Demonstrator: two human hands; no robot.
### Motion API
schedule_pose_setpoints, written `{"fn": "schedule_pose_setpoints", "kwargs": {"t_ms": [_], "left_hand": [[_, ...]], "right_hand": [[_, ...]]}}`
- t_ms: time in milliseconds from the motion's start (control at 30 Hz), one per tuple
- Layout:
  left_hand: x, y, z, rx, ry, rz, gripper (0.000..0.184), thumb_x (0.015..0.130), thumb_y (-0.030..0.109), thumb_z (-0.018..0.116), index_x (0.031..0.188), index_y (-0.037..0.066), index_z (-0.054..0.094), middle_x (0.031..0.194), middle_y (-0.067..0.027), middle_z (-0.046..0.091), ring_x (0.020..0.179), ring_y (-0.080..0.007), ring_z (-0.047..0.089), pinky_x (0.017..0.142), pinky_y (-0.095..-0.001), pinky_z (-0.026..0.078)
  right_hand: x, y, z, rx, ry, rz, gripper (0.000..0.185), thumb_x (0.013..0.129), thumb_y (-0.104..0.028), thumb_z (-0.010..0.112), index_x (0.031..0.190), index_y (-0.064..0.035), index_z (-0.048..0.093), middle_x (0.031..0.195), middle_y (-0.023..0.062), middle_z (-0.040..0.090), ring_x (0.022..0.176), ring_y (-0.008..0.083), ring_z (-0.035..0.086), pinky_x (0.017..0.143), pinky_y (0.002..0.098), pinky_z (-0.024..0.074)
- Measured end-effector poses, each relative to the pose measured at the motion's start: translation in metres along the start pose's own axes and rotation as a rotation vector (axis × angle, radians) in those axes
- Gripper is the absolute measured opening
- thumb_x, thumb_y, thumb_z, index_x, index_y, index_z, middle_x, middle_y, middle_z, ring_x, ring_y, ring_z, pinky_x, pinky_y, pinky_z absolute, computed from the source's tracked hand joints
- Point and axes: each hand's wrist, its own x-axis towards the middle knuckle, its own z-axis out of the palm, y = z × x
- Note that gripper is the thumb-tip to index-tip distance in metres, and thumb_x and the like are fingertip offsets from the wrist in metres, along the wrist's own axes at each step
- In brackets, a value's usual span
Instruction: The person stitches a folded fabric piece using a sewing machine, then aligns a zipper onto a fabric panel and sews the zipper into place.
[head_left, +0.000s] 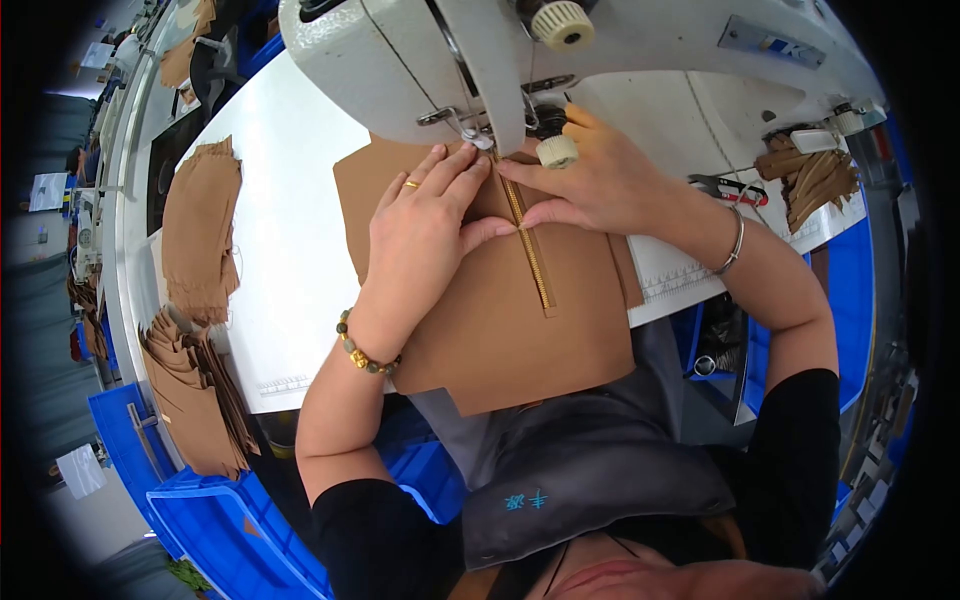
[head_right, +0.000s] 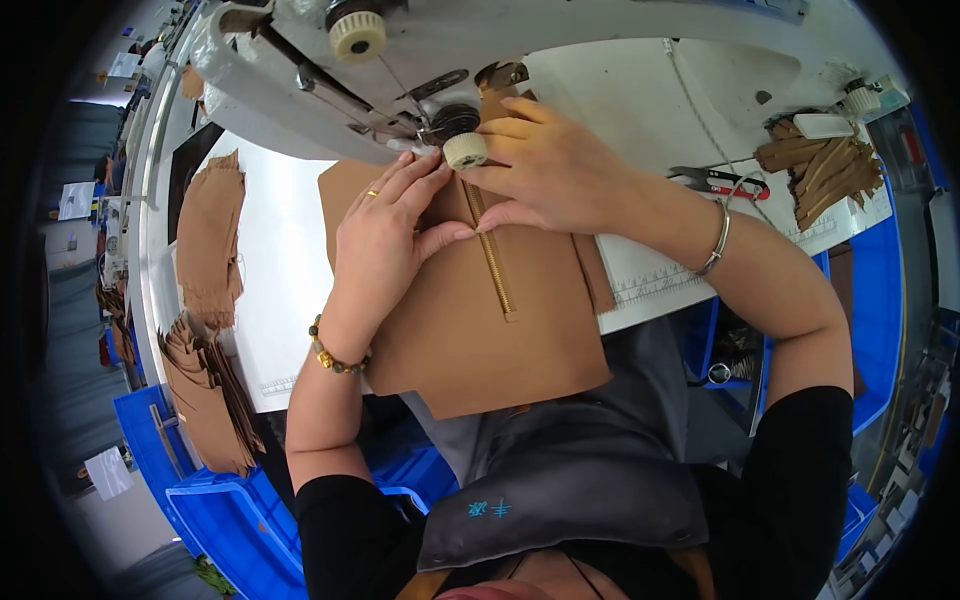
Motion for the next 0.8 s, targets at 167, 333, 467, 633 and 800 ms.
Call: {"fn": "schedule_pose_setpoints", "kwargs": {"t_ms": [167, 333, 467, 633, 800], "left_hand": [[0.000, 0.000, -0.001, 0.012, -0.011, -0.001, 0.065, 0.080, 0.049, 0.077, 0.129, 0.007, 0.070, 0.139, -0.0083, 0.067, 0.134, -0.0316, 0.059, 0.107, -0.0429, 0.050], [-0.004, -0.001, 0.005, 0.012, 0.003, -0.002, 0.066, 0.082, 0.052, 0.074, 0.131, 0.009, 0.069, 0.141, -0.0064, 0.065, 0.137, -0.0276, 0.057, 0.110, -0.0493, 0.046], [-0.025, 0.022, -0.005, 0.196, -0.007, -0.005, 0.065, 0.085, 0.052, 0.072, 0.132, 0.006, 0.067, 0.143, -0.0089, 0.064, 0.137, -0.0307, 0.057, 0.111, -0.0527, 0.045], [-0.090, 0.101, -0.022, -0.133, -0.187, 0.029, 0.086, 0.078, 0.049, 0.078, 0.145, -0.001, 0.055, 0.148, -0.0175, 0.059, 0.139, -0.0355, 0.054, 0.114, -0.0562, 0.040], [-0.108, 0.104, 0.003, 0.171, -0.048, 0.081, 0.072, 0.078, 0.015, 0.073, 0.145, 0.001, 0.053, 0.150, -0.0189, 0.057, 0.138, -0.0344, 0.056, 0.112, -0.0528, 0.044]], "right_hand": [[0.000, 0.002, -0.005, -0.097, -0.021, 0.092, 0.047, 0.090, -0.049, 0.071, 0.126, -0.0177, 0.072, 0.095, 0.0043, 0.070, 0.079, 0.0254, 0.062, 0.084, 0.0383, 0.0477], [0.007, -0.006, -0.008, -0.206, -0.101, 0.141, 0.044, 0.090, -0.046, 0.072, 0.121, -0.0149, 0.070, 0.078, 0.0030, 0.064, 0.076, 0.0250, 0.061, 0.081, 0.0366, 0.0470], [0.005, -0.016, -0.021, -0.170, -0.098, 0.149, 0.032, 0.088, -0.039, 0.076, 0.100, -0.0114, 0.067, 0.084, 0.0026, 0.064, 0.083, 0.0225, 0.063, 0.081, 0.0378, 0.0455], [-0.034, -0.038, -0.055, 0.076, -0.054, 0.153, 0.031, 0.087, -0.033, 0.078, 0.105, -0.0098, 0.068, 0.092, 0.0055, 0.063, 0.088, 0.0272, 0.063, 0.084, 0.0406, 0.0477], [-0.069, -0.067, -0.069, 0.375, 0.130, 0.309, 0.015, 0.084, -0.013, 0.080, 0.091, -0.0075, 0.068, 0.088, 0.0076, 0.066, 0.079, 0.0292, 0.064, 0.068, 0.0374, 0.0517]]}}
